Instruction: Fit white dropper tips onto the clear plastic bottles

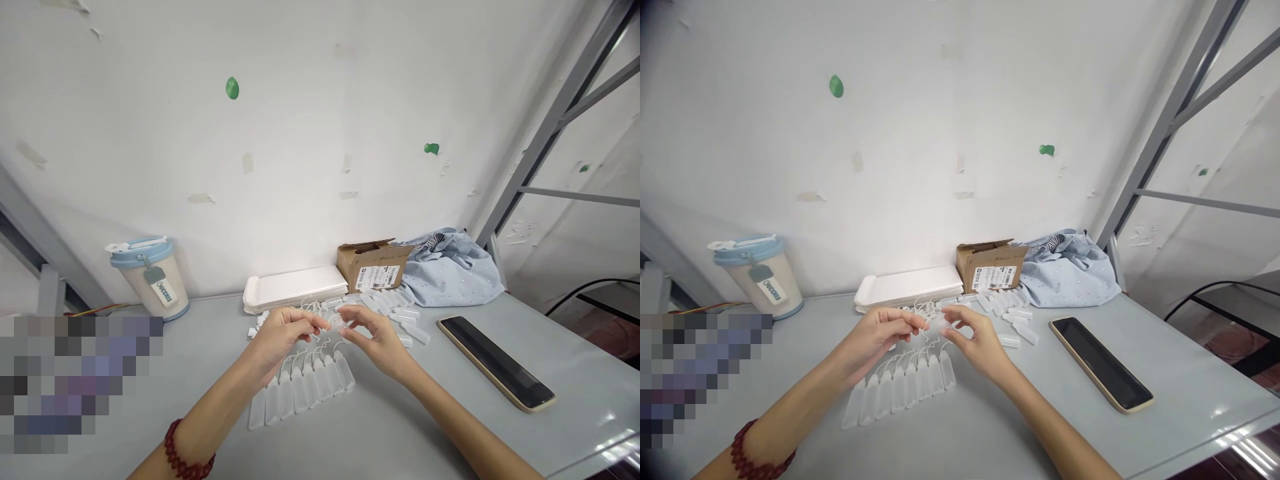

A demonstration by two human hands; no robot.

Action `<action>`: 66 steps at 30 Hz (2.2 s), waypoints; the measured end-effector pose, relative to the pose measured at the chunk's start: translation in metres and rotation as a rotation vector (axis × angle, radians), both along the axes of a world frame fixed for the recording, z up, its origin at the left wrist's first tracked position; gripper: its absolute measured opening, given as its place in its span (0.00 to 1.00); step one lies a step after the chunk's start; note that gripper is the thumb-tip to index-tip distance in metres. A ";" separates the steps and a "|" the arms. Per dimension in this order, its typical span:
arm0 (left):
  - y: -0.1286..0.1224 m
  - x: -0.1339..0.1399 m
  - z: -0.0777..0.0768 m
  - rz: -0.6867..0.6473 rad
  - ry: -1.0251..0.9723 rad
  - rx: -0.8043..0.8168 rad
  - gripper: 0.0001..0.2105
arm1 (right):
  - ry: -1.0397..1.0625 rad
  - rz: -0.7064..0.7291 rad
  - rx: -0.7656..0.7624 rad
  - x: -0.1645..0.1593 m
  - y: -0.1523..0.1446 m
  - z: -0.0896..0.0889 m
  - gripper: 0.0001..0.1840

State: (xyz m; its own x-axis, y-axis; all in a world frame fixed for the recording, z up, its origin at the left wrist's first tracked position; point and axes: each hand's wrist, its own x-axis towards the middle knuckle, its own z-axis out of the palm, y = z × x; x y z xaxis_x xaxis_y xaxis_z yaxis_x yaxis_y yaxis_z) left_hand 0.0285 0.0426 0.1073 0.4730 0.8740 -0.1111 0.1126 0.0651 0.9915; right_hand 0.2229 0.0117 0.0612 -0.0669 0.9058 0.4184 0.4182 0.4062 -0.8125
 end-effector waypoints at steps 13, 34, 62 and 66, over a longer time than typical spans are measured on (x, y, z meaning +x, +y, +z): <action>-0.004 0.004 -0.005 -0.041 0.070 0.010 0.13 | 0.103 0.034 -0.081 -0.002 -0.002 0.002 0.09; -0.005 0.009 -0.012 -0.127 0.132 0.302 0.12 | 0.484 0.276 -0.331 -0.009 -0.006 0.003 0.15; -0.005 0.004 -0.006 -0.151 0.134 0.380 0.14 | 0.347 0.274 -0.284 -0.015 -0.011 -0.001 0.17; -0.006 0.001 0.003 -0.220 0.245 0.388 0.12 | 0.428 0.332 -0.337 -0.014 -0.011 0.001 0.17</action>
